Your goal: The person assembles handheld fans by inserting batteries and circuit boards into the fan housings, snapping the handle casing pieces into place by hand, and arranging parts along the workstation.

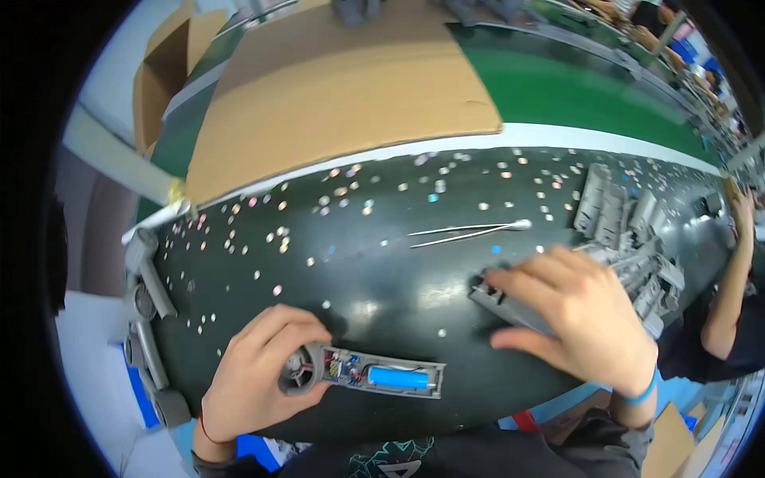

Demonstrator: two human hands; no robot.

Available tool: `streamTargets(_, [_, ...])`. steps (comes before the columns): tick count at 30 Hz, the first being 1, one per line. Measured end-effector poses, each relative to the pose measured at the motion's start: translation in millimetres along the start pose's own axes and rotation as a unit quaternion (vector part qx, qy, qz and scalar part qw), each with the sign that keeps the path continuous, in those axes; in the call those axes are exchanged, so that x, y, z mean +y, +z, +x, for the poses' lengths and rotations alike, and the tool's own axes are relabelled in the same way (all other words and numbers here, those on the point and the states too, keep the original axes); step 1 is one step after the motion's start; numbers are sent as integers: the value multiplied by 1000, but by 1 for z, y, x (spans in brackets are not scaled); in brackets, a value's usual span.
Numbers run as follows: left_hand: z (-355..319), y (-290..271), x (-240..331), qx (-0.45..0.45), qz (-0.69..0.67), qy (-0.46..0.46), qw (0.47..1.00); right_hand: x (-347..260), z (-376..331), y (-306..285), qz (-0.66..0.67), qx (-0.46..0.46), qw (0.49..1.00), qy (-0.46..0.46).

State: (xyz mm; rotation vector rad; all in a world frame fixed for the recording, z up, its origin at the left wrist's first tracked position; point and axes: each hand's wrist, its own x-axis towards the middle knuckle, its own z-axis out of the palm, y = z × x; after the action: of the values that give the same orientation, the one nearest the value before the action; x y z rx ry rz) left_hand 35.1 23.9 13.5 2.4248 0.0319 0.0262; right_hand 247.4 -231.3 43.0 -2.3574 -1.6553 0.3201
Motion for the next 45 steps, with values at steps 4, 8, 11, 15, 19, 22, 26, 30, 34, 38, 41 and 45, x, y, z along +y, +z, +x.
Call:
streamTargets(4, [-2, 1, -1, 8, -5, 6, 1000, -18, -21, 22, 22, 17, 998, 51])
streamTargets(8, [-4, 2, -6, 7, -9, 16, 1000, -26, -16, 36, 188, 107, 976, 30])
streamTargets(11, [-1, 3, -4, 7, -8, 17, 1000, -43, 0, 38, 214, 111, 962, -126])
streamTargets(15, [-1, -1, -3, 9, -6, 3, 1000, -61, 27, 61, 245, 109, 950, -159])
streamTargets(19, [-2, 2, -3, 17, -9, 3, 1000, -62, 29, 66, 248, 91, 941, -211])
streamTargets(22, [-3, 3, -3, 21, -6, 9, 1000, -68, 31, 70, 227, 104, 946, -208])
streamTargets(26, [-3, 5, -6, 26, -2, 10, 1000, -65, 37, 72, 210, 113, 941, -240])
streamTargets(30, [-1, 7, -8, 20, -14, 13, 1000, -57, 39, 75, 255, 118, 931, -235])
streamTargets(34, [2, 5, -6, 29, -9, 33, 999, -62, 34, 75, 231, 143, 937, -220])
streamTargets(38, [-5, 5, 0, 26, -19, 46, 998, -69, 27, 66, 217, 89, 942, -241])
streamTargets(41, [-13, 7, 3, 11, -1, 46, 999, -69, 26, 71, 243, 85, 935, -244])
streamTargets(45, [-10, 3, 5, -6, 26, 33, 999, -73, 20, 69, 278, 63, 933, -221])
